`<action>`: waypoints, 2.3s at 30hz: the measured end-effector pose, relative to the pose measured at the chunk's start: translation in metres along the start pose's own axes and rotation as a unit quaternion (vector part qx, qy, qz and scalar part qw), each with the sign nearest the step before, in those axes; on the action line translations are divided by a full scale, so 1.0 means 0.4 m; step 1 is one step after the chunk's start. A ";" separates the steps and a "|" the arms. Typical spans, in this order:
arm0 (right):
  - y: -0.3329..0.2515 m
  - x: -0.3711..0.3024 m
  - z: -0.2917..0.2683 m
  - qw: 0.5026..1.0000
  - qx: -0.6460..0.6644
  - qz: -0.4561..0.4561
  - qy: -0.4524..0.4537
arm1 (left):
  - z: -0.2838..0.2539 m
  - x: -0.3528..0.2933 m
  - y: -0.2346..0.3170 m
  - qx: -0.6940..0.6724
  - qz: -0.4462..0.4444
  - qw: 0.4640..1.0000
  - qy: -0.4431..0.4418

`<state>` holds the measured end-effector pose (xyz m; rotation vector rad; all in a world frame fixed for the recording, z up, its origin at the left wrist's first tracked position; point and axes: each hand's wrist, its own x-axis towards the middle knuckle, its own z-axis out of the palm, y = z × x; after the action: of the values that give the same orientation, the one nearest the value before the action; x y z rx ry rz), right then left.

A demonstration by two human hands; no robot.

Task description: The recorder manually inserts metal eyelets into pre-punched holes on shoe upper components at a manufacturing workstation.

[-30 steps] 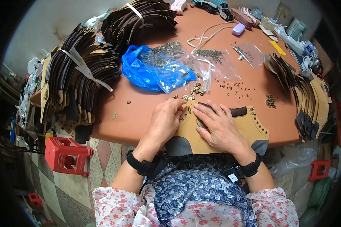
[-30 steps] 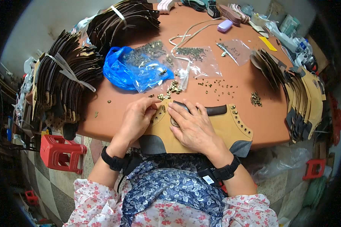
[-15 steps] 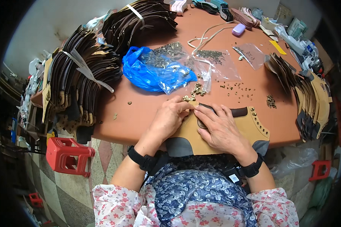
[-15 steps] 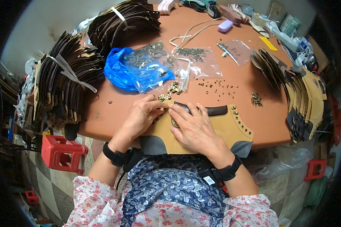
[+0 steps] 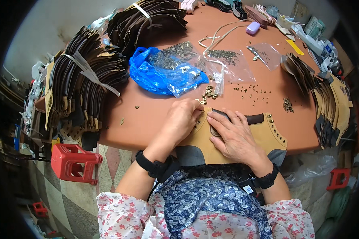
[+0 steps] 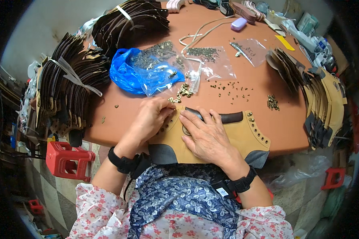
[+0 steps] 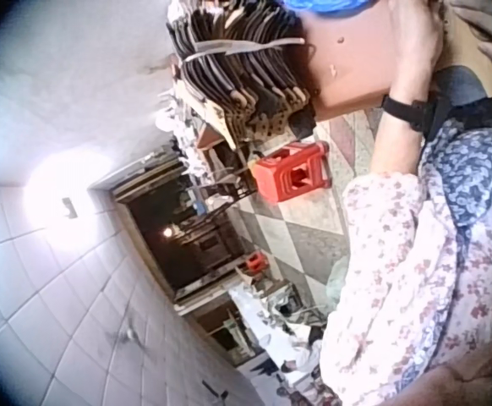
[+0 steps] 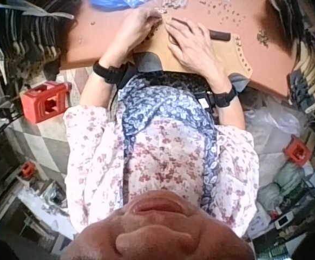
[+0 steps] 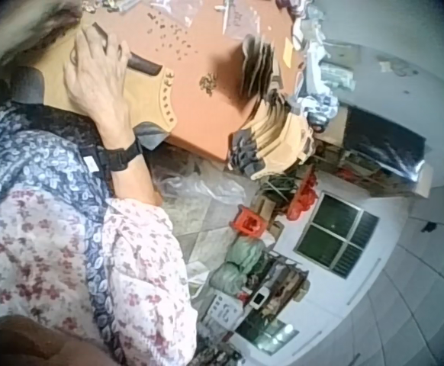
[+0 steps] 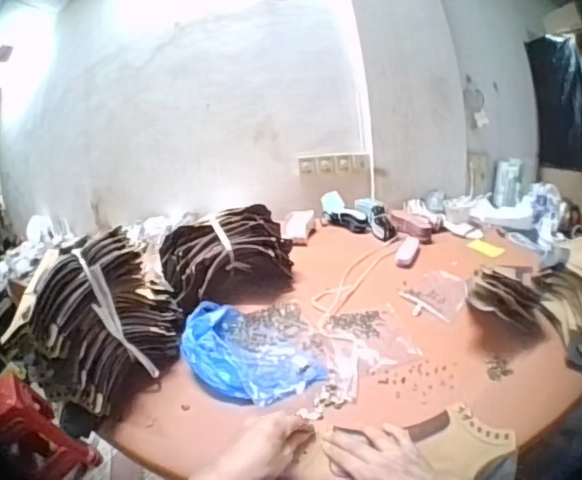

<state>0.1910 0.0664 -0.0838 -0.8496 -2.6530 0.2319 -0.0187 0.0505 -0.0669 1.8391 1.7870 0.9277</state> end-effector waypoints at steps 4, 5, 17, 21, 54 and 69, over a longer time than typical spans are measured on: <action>0.000 0.001 0.001 1.000 0.008 0.004 0.001 | 0.018 0.007 0.002 -0.028 0.000 0.999 0.019; 0.001 0.000 0.002 1.000 0.009 0.003 0.004 | 0.022 0.006 -0.001 -0.023 -0.001 1.000 0.021; 0.002 0.000 0.006 1.000 0.010 0.002 0.008 | 0.047 0.001 -0.004 -0.064 -0.045 0.995 0.063; -0.001 0.000 0.002 1.000 0.004 0.001 0.005 | 0.053 -0.006 -0.009 -0.014 -0.003 0.997 0.078; -0.020 0.043 0.004 0.994 -0.106 -0.014 0.036 | -0.025 -0.109 -0.044 0.053 -0.001 0.992 0.111; -0.011 0.039 0.021 0.994 -0.097 -0.018 0.052 | 0.092 -0.132 -0.020 0.252 0.117 0.956 0.094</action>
<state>0.1738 0.0716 -0.0861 -0.8480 -2.6207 -0.0785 0.0040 0.0049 -0.1072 2.3867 2.1011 0.7979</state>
